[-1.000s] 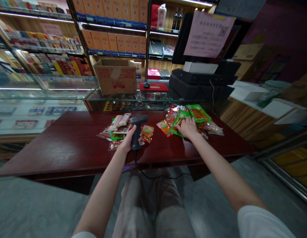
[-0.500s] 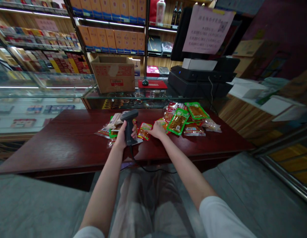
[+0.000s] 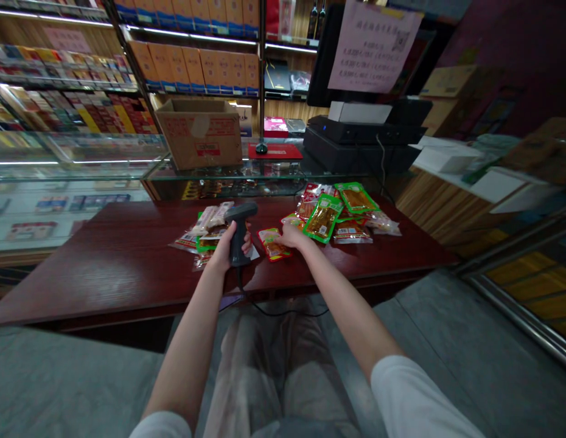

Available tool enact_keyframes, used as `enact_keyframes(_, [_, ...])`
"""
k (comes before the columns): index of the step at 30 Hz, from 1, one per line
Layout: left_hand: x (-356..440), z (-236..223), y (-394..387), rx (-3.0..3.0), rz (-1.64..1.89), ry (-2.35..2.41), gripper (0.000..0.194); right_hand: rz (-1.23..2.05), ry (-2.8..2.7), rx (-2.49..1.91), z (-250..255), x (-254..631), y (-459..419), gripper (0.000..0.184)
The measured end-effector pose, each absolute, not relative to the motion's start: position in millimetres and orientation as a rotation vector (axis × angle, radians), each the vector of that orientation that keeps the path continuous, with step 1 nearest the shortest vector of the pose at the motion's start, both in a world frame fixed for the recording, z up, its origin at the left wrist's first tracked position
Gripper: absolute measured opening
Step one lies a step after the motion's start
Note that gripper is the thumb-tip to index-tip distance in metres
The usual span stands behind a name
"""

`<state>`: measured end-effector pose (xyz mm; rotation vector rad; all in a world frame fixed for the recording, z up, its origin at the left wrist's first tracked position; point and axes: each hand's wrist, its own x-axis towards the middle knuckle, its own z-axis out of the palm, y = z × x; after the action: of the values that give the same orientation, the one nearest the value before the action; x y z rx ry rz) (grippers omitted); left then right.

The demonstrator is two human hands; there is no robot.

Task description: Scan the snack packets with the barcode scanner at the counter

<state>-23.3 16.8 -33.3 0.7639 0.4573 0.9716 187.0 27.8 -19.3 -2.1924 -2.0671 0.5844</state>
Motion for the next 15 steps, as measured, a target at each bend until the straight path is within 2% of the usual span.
enact_keyframes(5, [-22.9,-32.6,16.3,0.756,0.991,0.460,0.035,0.543,-2.034,-2.239,-21.3,177.0,18.6,0.056])
enact_keyframes(9, [-25.5,-33.3,17.0,0.780,0.986,0.442,0.038,0.724,-1.965,-2.134,-27.7,182.3,23.3,0.051])
enact_keyframes(15, [-26.4,-33.1,16.5,0.806,0.981,0.438,0.041,1.018,-1.103,-1.278,-66.1,218.0,27.2,0.045])
